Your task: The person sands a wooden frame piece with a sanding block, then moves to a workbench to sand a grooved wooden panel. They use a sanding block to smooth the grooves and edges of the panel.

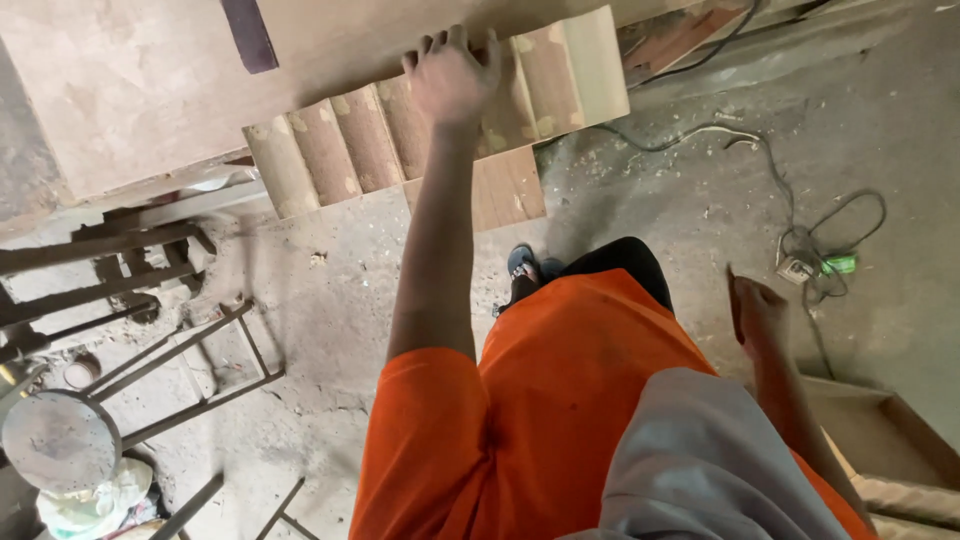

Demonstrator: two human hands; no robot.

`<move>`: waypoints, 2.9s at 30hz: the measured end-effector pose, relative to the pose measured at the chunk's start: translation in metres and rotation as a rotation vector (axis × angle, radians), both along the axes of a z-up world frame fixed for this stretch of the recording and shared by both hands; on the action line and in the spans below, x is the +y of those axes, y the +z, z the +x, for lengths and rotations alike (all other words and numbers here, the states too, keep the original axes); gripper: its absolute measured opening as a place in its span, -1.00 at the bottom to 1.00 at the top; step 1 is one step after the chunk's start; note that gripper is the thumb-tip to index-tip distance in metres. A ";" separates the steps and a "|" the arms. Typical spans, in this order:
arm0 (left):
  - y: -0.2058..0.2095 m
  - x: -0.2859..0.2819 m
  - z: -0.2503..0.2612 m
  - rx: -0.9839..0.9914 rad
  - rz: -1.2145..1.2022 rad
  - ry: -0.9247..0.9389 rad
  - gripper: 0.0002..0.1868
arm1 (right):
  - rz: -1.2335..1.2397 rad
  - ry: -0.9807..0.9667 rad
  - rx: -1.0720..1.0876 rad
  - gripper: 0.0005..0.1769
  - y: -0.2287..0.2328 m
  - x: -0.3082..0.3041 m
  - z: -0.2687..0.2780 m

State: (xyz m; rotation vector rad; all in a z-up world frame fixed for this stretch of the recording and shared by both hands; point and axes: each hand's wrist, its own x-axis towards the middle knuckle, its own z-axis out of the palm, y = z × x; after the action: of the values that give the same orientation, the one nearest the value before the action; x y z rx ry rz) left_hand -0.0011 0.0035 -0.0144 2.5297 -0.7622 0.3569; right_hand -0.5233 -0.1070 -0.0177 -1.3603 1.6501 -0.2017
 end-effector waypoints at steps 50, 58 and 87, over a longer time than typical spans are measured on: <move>0.048 -0.173 -0.258 0.279 -0.364 0.389 -0.74 | 0.541 1.322 -0.843 -0.20 0.022 -0.202 0.322; 0.070 -0.157 -0.259 0.184 -0.373 0.469 -0.58 | -0.206 1.870 -0.406 0.10 0.002 -0.210 0.326; 0.013 -0.172 -0.189 0.089 0.344 0.485 -0.34 | -1.134 1.845 -0.502 -0.61 -0.093 -0.187 0.401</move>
State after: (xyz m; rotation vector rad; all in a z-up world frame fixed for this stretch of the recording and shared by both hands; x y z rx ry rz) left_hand -0.1898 -0.1683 -0.0012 3.0239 -0.1723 0.2830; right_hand -0.1224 -0.2941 -0.1102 -2.7233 -0.7138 -0.2963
